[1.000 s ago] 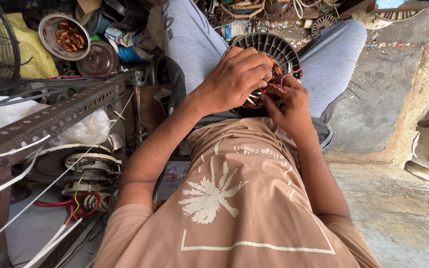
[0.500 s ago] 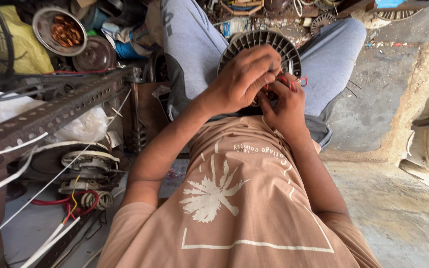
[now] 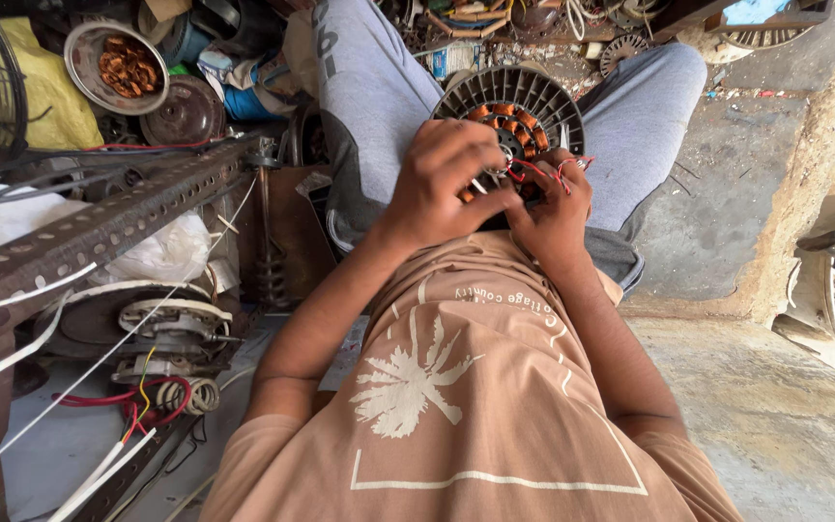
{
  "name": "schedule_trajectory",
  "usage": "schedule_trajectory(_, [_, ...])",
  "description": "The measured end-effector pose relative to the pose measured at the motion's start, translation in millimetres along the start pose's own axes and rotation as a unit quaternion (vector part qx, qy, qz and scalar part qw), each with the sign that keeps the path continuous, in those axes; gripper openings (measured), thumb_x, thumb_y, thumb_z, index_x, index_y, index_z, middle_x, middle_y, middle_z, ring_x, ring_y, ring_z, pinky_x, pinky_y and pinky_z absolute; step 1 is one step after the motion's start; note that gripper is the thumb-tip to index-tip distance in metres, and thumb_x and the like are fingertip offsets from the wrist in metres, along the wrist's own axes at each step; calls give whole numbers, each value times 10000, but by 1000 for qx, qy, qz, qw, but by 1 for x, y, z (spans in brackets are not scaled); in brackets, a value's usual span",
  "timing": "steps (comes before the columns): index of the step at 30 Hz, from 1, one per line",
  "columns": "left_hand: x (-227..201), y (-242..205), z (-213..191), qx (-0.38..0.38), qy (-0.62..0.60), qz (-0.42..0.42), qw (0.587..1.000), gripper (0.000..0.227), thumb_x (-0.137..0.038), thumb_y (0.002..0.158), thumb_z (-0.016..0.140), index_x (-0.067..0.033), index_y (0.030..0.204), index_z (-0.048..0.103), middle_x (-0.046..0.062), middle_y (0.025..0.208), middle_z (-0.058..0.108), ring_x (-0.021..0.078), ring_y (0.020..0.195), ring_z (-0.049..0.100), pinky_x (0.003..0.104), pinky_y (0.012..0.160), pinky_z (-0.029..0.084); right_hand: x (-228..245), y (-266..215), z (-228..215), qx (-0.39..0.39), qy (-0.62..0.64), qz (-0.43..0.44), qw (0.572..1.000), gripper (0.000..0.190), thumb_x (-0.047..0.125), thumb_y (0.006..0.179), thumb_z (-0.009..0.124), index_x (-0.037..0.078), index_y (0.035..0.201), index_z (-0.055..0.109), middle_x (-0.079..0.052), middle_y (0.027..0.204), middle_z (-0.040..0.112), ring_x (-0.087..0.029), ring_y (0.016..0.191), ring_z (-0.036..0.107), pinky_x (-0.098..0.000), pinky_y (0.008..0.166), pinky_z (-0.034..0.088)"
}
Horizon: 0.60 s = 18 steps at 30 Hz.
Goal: The person sits on the floor and works on a circular electrical motor stator resting on their lap. They use orange-handled pliers to strip the insulation from red wires and manipulate the copper windings. The person also reaches into a nearby drawer to retrieve small components and continues adjusting the wiring.
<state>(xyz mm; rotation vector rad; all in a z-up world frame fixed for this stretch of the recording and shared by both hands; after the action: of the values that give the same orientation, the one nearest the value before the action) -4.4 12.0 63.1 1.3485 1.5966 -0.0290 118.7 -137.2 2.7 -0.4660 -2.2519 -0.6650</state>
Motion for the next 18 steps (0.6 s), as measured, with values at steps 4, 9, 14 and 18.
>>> schedule_trajectory(4, [-20,1,6,-39,84,23,995,131,-165,970,742,-57,1020,687,54,1058,651,249,995,609,421,956,424,2,3,1,-2,19,5,1000,211,93,800,803,5,971,716,-141,951,639,-298,840,624,-396,739,517])
schedule_trajectory(9, [-22,4,-1,-46,44,-23,998,120,-145,969,760,-73,1029,685,38,1068,664,232,1015,636,412,957,437,3,3,-3,18,45,16,999,145,58,833,781,17,943,696,-132,976,640,-284,861,631,-386,755,522])
schedule_trajectory(14, [-25,6,-10,-46,32,-11,998,172,-167,969,766,-76,1081,673,50,1118,681,260,1065,644,419,986,449,3,3,-3,12,43,6,999,182,55,821,796,0,960,692,-138,983,629,-291,861,619,-383,750,508])
schedule_trajectory(18, [-10,3,-11,-13,-53,-39,998,422,-199,937,789,-69,1290,597,127,1286,654,329,1215,632,436,1088,471,4,3,-4,-2,64,15,998,178,55,819,803,-13,913,667,-138,942,600,-291,844,603,-383,749,490])
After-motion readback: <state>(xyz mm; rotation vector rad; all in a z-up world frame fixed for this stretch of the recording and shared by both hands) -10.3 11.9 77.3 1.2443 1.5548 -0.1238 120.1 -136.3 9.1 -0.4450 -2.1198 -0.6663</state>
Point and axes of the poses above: each hand's wrist, its own y-axis towards the middle knuckle, its own z-axis out of the palm, x = y × z, the point moved 1 cm from there along y, towards the middle knuckle
